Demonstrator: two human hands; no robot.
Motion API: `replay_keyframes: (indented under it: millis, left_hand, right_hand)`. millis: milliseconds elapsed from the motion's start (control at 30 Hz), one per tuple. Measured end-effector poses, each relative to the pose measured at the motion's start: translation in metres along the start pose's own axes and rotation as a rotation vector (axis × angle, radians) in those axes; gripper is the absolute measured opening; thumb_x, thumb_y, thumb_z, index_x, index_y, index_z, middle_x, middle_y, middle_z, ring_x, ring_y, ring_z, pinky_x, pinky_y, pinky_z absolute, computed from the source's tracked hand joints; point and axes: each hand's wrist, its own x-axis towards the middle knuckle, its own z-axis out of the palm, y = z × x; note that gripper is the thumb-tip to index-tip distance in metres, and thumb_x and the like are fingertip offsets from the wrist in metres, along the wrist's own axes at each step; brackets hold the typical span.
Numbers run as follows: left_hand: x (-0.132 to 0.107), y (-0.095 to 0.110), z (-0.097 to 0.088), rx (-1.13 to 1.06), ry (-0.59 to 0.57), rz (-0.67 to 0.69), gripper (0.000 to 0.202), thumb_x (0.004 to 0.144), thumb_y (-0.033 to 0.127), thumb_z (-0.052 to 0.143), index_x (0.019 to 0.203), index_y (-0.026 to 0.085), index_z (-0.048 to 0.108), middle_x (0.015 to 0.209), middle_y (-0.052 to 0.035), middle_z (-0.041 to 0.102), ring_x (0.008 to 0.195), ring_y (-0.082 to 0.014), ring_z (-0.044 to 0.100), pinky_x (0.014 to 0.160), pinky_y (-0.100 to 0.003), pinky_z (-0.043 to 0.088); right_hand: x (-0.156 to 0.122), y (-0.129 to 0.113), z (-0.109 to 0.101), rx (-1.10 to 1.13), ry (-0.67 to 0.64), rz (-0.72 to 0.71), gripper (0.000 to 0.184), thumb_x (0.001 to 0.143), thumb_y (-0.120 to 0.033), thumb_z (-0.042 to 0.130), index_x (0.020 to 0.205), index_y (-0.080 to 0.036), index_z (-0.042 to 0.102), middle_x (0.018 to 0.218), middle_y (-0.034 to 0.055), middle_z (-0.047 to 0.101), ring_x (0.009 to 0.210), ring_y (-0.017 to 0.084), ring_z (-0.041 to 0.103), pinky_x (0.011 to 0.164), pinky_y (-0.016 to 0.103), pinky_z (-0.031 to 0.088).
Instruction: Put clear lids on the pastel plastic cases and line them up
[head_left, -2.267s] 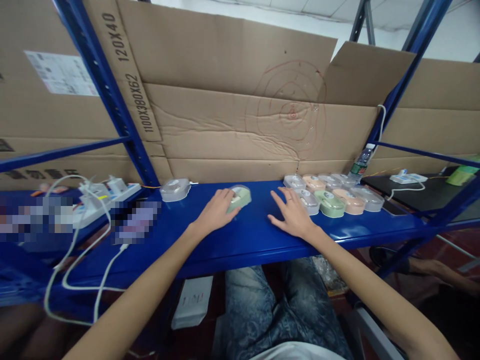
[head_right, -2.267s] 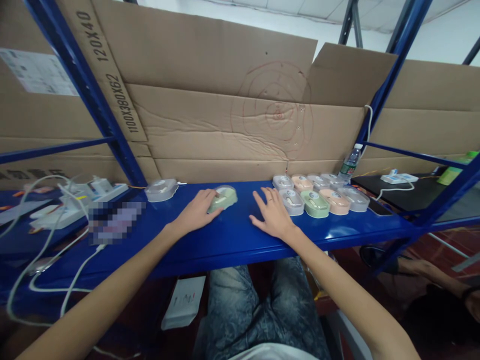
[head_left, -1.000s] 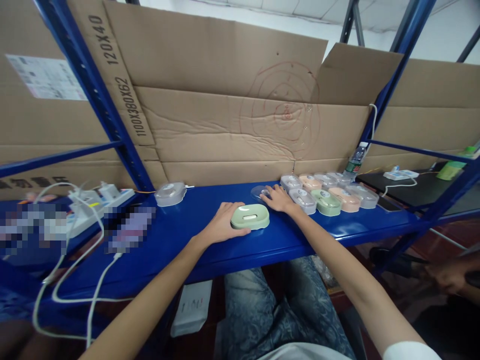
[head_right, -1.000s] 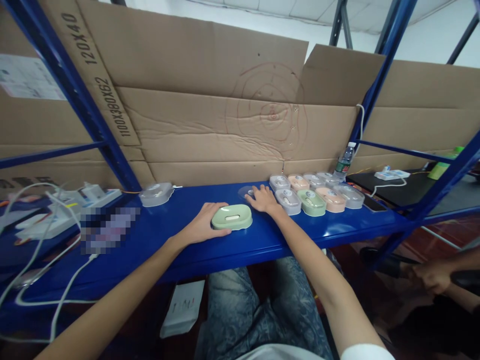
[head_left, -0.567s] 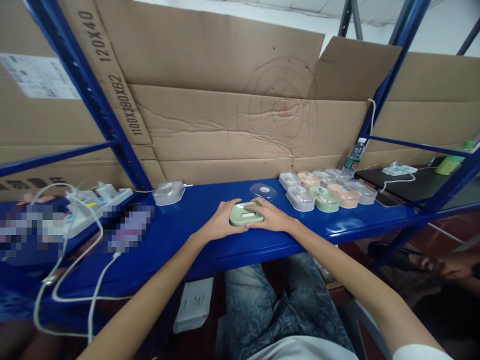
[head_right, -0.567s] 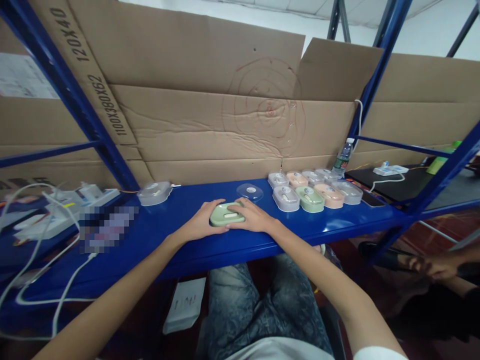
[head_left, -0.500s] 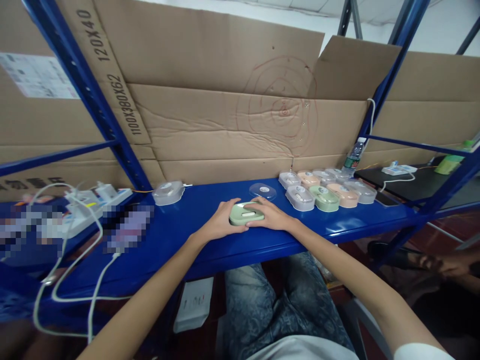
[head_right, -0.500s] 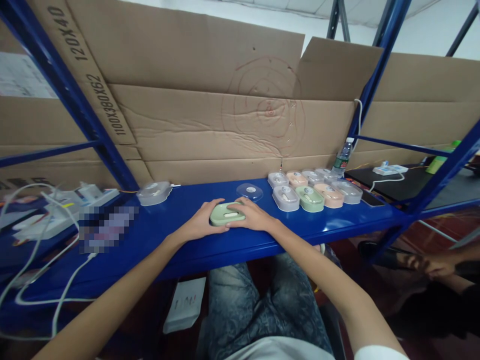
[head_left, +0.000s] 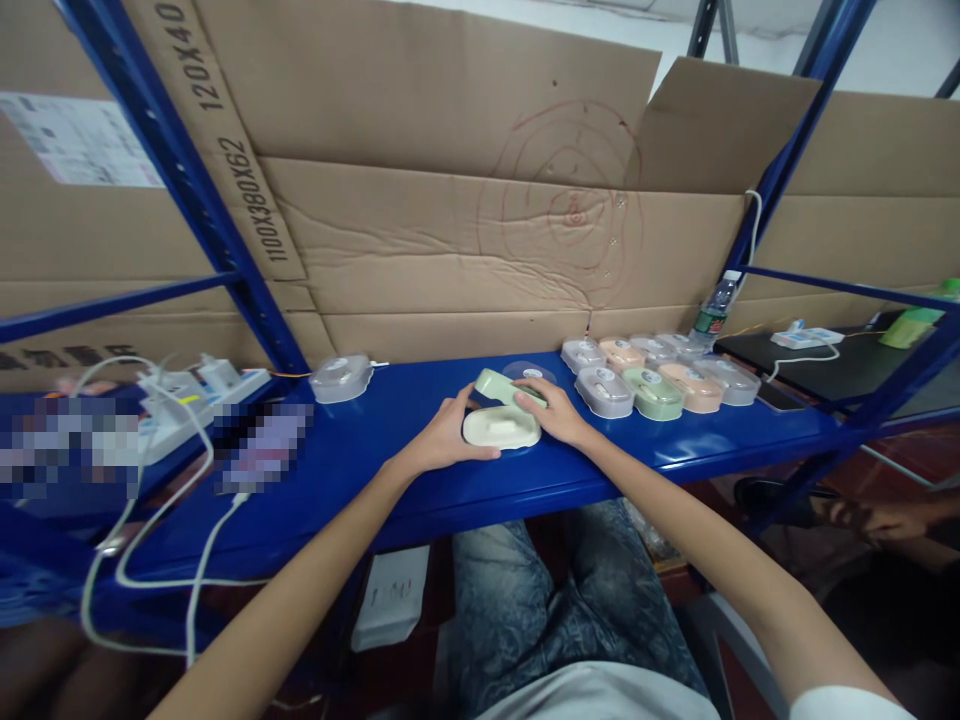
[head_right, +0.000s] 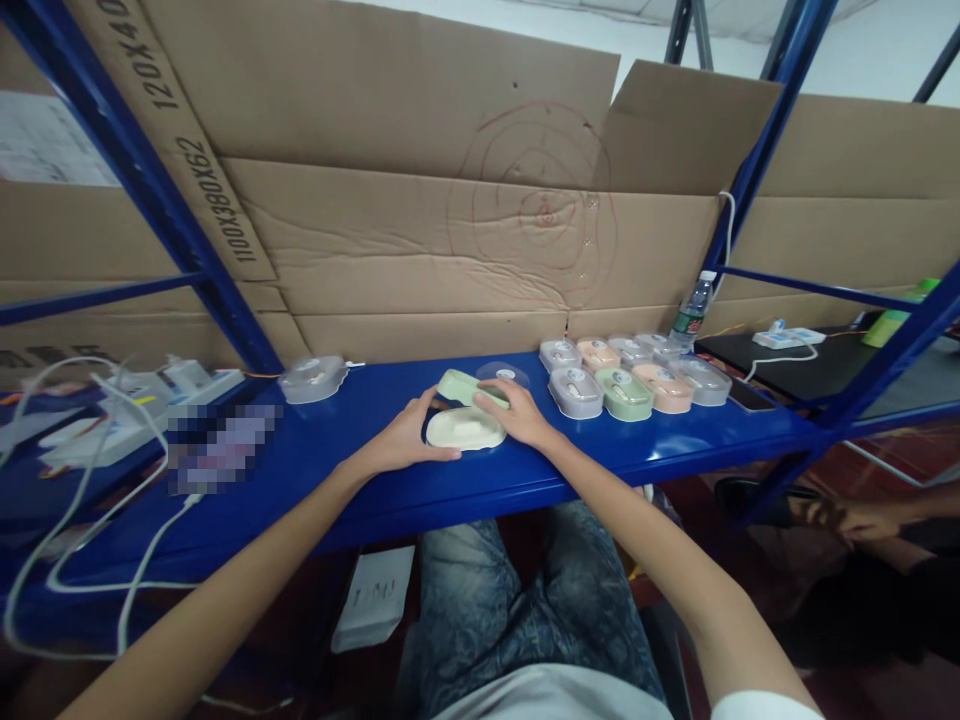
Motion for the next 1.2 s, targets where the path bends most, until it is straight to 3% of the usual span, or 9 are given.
replay_keyframes:
  millis: [367, 500, 600, 700, 867, 1033, 1100, 1200]
  left_hand:
    - [0.0, -0.003, -0.002, -0.001, -0.03, 0.021, 0.119, 0.07, 0.057, 0.089, 0.165, 0.022, 0.027, 0.133, -0.0127, 0.064, 0.127, -0.0381, 0.052, 0.114, -0.054, 0.039]
    - [-0.001, -0.004, 0.0, -0.008, -0.01, -0.036, 0.127, 0.067, 0.06, 0.09, 0.167, 0.022, 0.021, 0.147, -0.0176, 0.054, 0.139, -0.0423, 0.046, 0.117, -0.057, 0.036]
    - [-0.001, -0.004, 0.0, -0.008, -0.029, -0.053, 0.13, 0.068, 0.06, 0.09, 0.168, 0.021, 0.017, 0.143, -0.0172, 0.056, 0.139, -0.0413, 0.047, 0.118, -0.057, 0.036]
    - [-0.002, -0.003, 0.0, 0.006, -0.037, -0.046, 0.126, 0.069, 0.058, 0.089, 0.168, 0.02, 0.02, 0.142, -0.0169, 0.057, 0.136, -0.0395, 0.049, 0.118, -0.056, 0.038]
    - [-0.002, -0.002, -0.001, 0.029, -0.043, -0.032, 0.12, 0.07, 0.058, 0.089, 0.166, 0.02, 0.027, 0.155, -0.0197, 0.048, 0.142, -0.0411, 0.044, 0.119, -0.057, 0.037]
    - [-0.002, -0.004, -0.002, 0.05, -0.039, 0.014, 0.111, 0.073, 0.06, 0.086, 0.163, 0.02, 0.035, 0.159, -0.0173, 0.047, 0.141, -0.0401, 0.045, 0.12, -0.057, 0.035]
    - [-0.002, -0.003, -0.002, 0.061, -0.041, 0.007, 0.111, 0.073, 0.061, 0.086, 0.162, 0.019, 0.035, 0.16, -0.0174, 0.047, 0.142, -0.0401, 0.044, 0.121, -0.056, 0.035]
    - [-0.002, 0.0, -0.003, 0.066, -0.045, -0.01, 0.112, 0.072, 0.062, 0.086, 0.163, 0.02, 0.035, 0.159, -0.0172, 0.047, 0.143, -0.0402, 0.044, 0.121, -0.055, 0.036]
  right_hand:
    - [0.001, 0.0, 0.0, -0.004, 0.024, 0.019, 0.053, 0.104, -0.065, 0.048, 0.12, -0.022, 0.074, 0.124, 0.01, 0.075, 0.12, 0.027, 0.069, 0.108, 0.043, 0.05]
    - [-0.006, -0.009, -0.001, -0.144, -0.122, -0.104, 0.053, 0.1, -0.063, 0.059, 0.127, -0.019, 0.071, 0.124, 0.0128, 0.07, 0.118, 0.028, 0.067, 0.108, 0.045, 0.05]
    - [-0.011, -0.017, 0.0, -0.277, -0.238, -0.175, 0.055, 0.096, -0.062, 0.066, 0.13, -0.02, 0.068, 0.127, 0.014, 0.064, 0.118, 0.029, 0.065, 0.106, 0.046, 0.052]
    - [-0.014, -0.021, 0.001, -0.369, -0.27, -0.23, 0.054, 0.098, -0.061, 0.064, 0.132, -0.019, 0.066, 0.129, 0.0153, 0.06, 0.117, 0.03, 0.063, 0.104, 0.046, 0.053]
    - [-0.016, -0.023, 0.0, -0.485, -0.306, -0.313, 0.054, 0.1, -0.06, 0.059, 0.133, -0.018, 0.063, 0.129, 0.0175, 0.057, 0.118, 0.032, 0.059, 0.105, 0.048, 0.05]
    - [-0.016, -0.028, 0.0, -0.527, -0.352, -0.319, 0.058, 0.1, -0.063, 0.058, 0.135, -0.017, 0.062, 0.128, 0.0189, 0.057, 0.117, 0.033, 0.057, 0.103, 0.051, 0.05]
    - [-0.015, -0.028, -0.003, -0.483, -0.341, -0.307, 0.057, 0.102, -0.062, 0.053, 0.138, -0.019, 0.061, 0.133, 0.0179, 0.057, 0.121, 0.032, 0.056, 0.107, 0.051, 0.047]
    - [-0.011, -0.019, -0.009, -0.431, -0.17, -0.238, 0.053, 0.11, -0.055, 0.038, 0.147, -0.022, 0.054, 0.144, 0.0153, 0.055, 0.136, 0.03, 0.05, 0.118, 0.049, 0.04]
